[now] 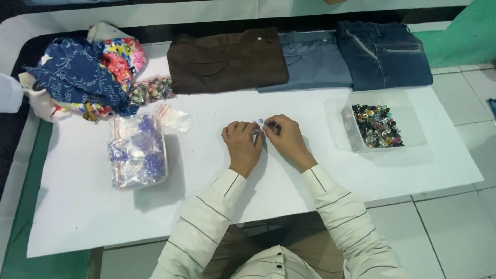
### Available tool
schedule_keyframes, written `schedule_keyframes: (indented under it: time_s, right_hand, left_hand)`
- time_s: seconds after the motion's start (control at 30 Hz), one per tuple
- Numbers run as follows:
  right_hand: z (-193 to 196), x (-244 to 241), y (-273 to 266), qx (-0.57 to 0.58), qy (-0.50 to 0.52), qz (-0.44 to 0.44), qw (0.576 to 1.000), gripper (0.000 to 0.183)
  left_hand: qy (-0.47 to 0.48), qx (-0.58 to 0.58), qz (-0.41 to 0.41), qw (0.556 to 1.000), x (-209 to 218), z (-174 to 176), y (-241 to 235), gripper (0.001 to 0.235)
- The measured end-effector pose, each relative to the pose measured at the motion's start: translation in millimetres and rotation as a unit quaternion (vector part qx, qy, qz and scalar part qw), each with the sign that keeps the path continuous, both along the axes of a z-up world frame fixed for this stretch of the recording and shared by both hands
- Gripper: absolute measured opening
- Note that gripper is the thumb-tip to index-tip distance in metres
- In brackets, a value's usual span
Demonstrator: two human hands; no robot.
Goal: The person repeatedly picks small buttons from a clear plastic container, places them on the table, and then returns them to the container. The hands perform repetitive pick-and-place motions without using any tools.
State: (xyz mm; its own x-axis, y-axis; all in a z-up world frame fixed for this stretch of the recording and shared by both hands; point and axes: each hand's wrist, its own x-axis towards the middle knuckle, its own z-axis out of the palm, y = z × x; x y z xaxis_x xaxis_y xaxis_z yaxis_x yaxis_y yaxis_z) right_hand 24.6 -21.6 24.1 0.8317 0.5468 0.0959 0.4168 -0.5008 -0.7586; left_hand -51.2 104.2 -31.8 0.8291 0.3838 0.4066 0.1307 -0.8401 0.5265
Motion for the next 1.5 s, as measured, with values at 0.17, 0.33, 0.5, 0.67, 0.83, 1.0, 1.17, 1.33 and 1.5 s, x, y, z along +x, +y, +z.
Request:
schedule_keyframes:
  time_s: [0.17,0.33,0.5,0.67,0.83,1.0,1.17,1.33,1.5]
  right_hand:
    - [-15,-1,1,0.007,-0.019,-0.007,1.000,0.015]
    - [-14,-6,1,-0.008,-0.048,-0.004,0.999,0.016]
    - [-15,-8,-1,0.014,-0.043,-0.002,0.999,0.017]
    - [-14,-6,-3,0.015,-0.032,-0.005,0.999,0.017]
    - [-16,-8,-3,0.009,-0.034,-0.002,0.999,0.016]
    - [-25,-1,-3,0.017,-0.040,0.006,0.999,0.015]
    - [-22,-3,-6,0.039,-0.034,0.010,0.999,0.015]
    - [-19,-3,-7,0.058,-0.034,0.013,0.998,0.015]
    - [-24,1,-6,0.045,-0.022,0.003,0.999,0.020]
  left_hand:
    - [0.015,-0.011,0.010,1.000,4,-9,1,0.013]
    - [0.028,-0.023,0.020,0.999,5,-7,2,0.014]
    - [0.048,-0.050,0.025,0.997,3,-1,1,0.018]
    - [0.045,-0.078,0.018,0.996,-1,6,2,0.016]
    - [0.038,-0.083,0.022,0.996,-3,3,2,0.014]
    - [0.022,-0.090,0.023,0.995,-2,2,2,0.015]
    - [0.018,-0.104,0.023,0.994,-3,6,1,0.014]
    - [0.017,-0.100,0.036,0.994,0,3,1,0.014]
    - [0.019,-0.076,0.051,0.996,-3,12,0,0.021]
